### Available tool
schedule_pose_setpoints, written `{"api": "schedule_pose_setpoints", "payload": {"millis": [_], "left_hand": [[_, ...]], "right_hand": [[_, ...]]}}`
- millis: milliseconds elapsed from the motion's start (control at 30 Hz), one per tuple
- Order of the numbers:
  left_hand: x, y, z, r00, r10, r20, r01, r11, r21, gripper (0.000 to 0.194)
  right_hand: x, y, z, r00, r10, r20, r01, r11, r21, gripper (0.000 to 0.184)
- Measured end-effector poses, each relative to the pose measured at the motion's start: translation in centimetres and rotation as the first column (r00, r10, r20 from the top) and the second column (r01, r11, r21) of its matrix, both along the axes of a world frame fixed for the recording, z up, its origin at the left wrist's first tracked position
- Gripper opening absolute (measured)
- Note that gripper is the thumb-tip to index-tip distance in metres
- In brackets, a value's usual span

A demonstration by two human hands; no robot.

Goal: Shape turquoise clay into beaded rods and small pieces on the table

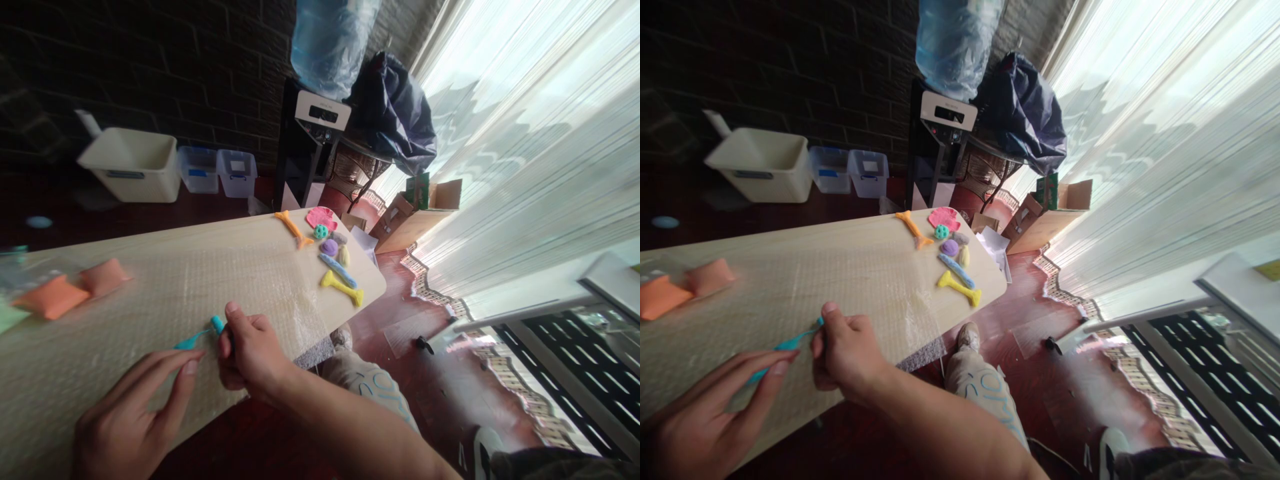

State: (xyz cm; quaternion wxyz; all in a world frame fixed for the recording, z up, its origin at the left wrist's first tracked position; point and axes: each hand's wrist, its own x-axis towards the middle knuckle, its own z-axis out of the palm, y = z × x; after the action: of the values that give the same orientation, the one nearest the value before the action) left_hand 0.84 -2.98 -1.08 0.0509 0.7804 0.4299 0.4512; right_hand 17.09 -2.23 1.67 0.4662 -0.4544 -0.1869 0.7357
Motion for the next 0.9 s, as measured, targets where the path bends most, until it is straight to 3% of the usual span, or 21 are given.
{"api": "schedule_pose_setpoints", "payload": {"millis": [133,233,367,500,667,800,900], "left_hand": [[-0.6,0.2,-0.4,0.995,-0.05,-0.086,0.056,0.997,0.06,0.012],[-0.5,0.0,-0.3,0.995,-0.062,-0.082,0.063,0.998,0.014,0.012],[-0.4,-0.3,-0.2,0.995,-0.067,-0.079,0.06,0.994,-0.089,0.013],[-0.6,-0.5,-0.2,0.996,-0.069,-0.055,0.063,0.993,-0.101,0.013],[-0.7,-0.4,-0.3,0.996,-0.084,-0.043,0.079,0.991,-0.106,0.012],[-0.6,-0.3,-0.2,0.996,-0.09,-0.03,0.085,0.989,-0.124,0.013],[-0.6,-0.3,-0.2,0.996,-0.088,-0.013,0.085,0.989,-0.123,0.013]], "right_hand": [[0.3,-0.1,0.0,0.997,0.002,-0.076,-0.002,1.0,0.008,0.062],[0.6,0.1,-0.2,0.994,-0.026,-0.105,0.028,0.999,0.02,0.06],[0.6,0.2,-0.6,0.997,-0.062,-0.049,0.066,0.995,0.076,0.065],[0.4,0.0,-0.7,0.997,0.015,0.07,-0.02,0.998,0.058,0.069],[0.1,-0.3,-0.9,1.0,0.008,0.016,-0.01,0.99,0.144,0.073],[0.3,-0.1,-1.0,0.998,0.027,-0.051,-0.02,0.992,0.122,0.063],[0.4,0.0,-1.1,0.998,0.056,0.002,-0.056,0.991,0.118,0.048]]}}
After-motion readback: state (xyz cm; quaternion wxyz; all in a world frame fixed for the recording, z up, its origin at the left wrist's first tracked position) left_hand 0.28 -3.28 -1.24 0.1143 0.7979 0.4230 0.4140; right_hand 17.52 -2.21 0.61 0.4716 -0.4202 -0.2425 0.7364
